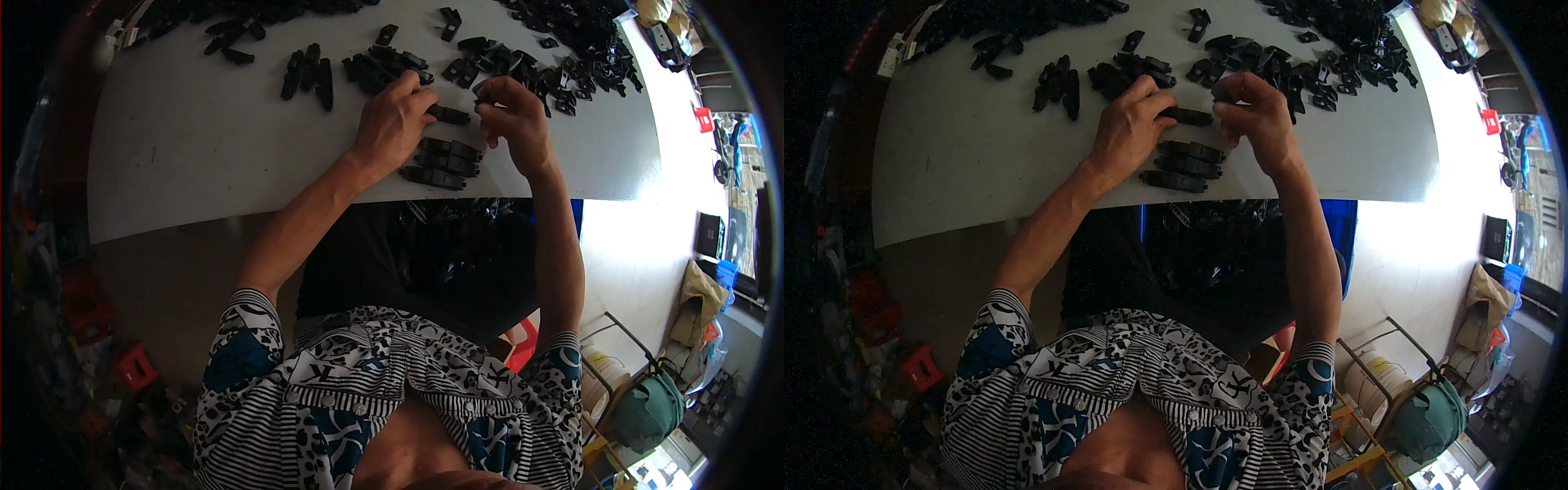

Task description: Assembling small black plastic components by hand on a table.

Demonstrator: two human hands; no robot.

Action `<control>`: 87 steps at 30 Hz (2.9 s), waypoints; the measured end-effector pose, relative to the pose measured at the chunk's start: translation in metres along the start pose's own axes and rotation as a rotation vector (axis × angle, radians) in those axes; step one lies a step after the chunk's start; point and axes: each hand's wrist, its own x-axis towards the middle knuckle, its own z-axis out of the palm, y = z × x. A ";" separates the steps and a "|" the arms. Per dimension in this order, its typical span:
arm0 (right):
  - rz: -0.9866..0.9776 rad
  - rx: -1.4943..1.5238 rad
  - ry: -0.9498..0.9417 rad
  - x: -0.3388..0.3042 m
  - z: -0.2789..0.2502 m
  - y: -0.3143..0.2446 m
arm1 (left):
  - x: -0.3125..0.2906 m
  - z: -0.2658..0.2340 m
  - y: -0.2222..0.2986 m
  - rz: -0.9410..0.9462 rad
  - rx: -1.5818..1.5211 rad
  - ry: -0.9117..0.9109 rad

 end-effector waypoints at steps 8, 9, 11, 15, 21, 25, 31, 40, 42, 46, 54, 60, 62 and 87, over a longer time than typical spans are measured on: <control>-0.432 -0.998 -0.021 -0.007 0.013 -0.002 | 0.000 -0.004 0.001 0.072 -0.015 0.051; -0.431 -0.998 -0.023 -0.007 0.013 -0.002 | 0.001 -0.005 0.001 0.070 -0.015 0.051; -0.563 -1.158 -0.034 -0.007 0.015 -0.002 | 0.001 -0.006 0.001 0.066 0.012 0.051; -0.633 -1.151 -0.051 -0.007 0.008 0.004 | 0.002 -0.005 -0.001 0.047 -0.016 0.055; -0.612 -1.099 -0.167 -0.001 0.009 0.004 | 0.006 -0.006 -0.005 0.084 -0.126 0.021; -0.616 -1.014 -0.223 0.001 0.014 0.005 | 0.006 -0.004 0.000 0.147 -0.144 -0.027; -0.460 -0.995 -0.290 0.003 -0.001 -0.008 | -0.003 -0.024 -0.008 0.147 -0.152 -0.046; -0.778 -1.212 0.026 0.045 -0.002 0.004 | 0.009 -0.050 -0.042 -0.031 0.348 0.039; -0.774 -1.250 0.041 0.048 -0.002 0.008 | 0.010 -0.047 -0.044 -0.010 0.339 0.039; -0.774 -1.263 -0.006 0.045 -0.004 0.008 | 0.010 -0.042 -0.047 -0.013 0.346 0.037; -0.739 -1.334 -0.037 0.016 -0.013 -0.001 | 0.012 -0.034 -0.051 0.126 0.361 0.085; -0.732 -1.429 -0.161 0.011 0.012 -0.011 | 0.007 -0.034 -0.048 0.123 0.352 0.066; -0.642 -1.484 -0.221 -0.001 0.022 -0.019 | 0.002 -0.035 -0.049 0.127 0.315 0.086; -0.015 0.476 -0.172 -0.026 -0.002 0.036 | 0.006 -0.037 -0.058 0.224 0.426 0.249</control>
